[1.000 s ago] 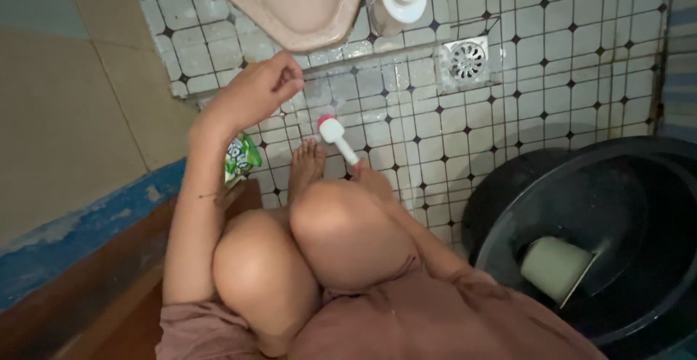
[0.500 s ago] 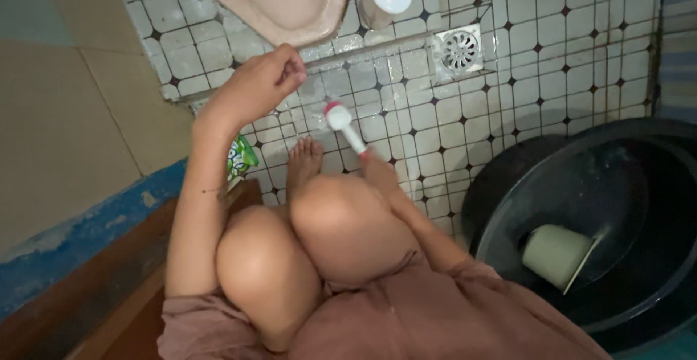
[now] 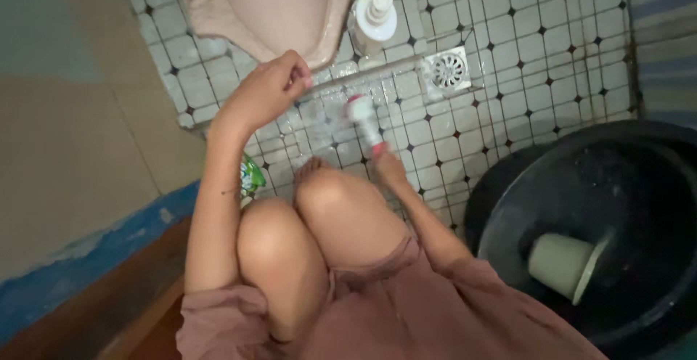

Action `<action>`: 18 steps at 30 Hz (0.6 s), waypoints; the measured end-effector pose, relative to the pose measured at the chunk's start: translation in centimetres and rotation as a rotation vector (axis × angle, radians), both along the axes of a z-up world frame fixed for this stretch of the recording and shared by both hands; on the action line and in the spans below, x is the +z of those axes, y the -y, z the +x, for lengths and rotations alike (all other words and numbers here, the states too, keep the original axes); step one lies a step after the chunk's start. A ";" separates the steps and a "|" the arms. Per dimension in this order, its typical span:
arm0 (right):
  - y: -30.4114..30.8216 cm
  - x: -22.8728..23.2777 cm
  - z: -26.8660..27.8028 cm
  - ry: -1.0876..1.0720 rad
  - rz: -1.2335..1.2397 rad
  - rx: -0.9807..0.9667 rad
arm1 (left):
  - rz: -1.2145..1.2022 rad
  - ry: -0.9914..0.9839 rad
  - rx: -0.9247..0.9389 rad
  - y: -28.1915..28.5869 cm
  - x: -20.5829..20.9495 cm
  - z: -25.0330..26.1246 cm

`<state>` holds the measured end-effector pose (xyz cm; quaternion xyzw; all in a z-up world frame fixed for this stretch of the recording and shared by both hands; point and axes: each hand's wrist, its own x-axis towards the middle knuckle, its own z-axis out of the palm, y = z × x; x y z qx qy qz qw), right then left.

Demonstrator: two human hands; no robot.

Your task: The person cleans a bathroom floor by scrubbing the tiles around a squat toilet and a floor drain using a long-handled brush and applying soap from a bottle.

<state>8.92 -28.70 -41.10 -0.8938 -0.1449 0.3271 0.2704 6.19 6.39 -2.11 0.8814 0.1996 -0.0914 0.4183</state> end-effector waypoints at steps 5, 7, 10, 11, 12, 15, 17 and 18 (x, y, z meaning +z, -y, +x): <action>-0.9 1.7 12.5 -0.726 0.721 -0.986 | 0.117 0.148 0.059 0.1 4.2 1.1; -1.3 3.6 13.5 -0.518 0.677 -0.941 | 0.164 0.199 0.095 0.5 5.2 2.2; -2.4 7.3 11.9 -0.191 0.440 -0.664 | 0.178 0.224 0.143 1.6 4.6 3.6; -2.8 8.6 10.6 -0.085 0.332 -0.536 | 0.176 0.217 0.166 1.8 3.9 4.2; -3.4 9.7 9.6 0.065 0.200 -0.361 | 0.179 0.215 0.186 2.0 3.1 4.9; -5.2 11.4 9.9 0.342 -0.072 -0.031 | 0.163 0.207 0.211 2.5 -0.7 7.0; -6.5 10.8 14.9 0.301 -0.093 -0.089 | 0.054 0.255 0.276 2.5 -4.5 8.8; -7.6 10.1 17.5 0.352 -0.074 -0.075 | -0.005 0.275 0.307 2.6 -6.9 9.8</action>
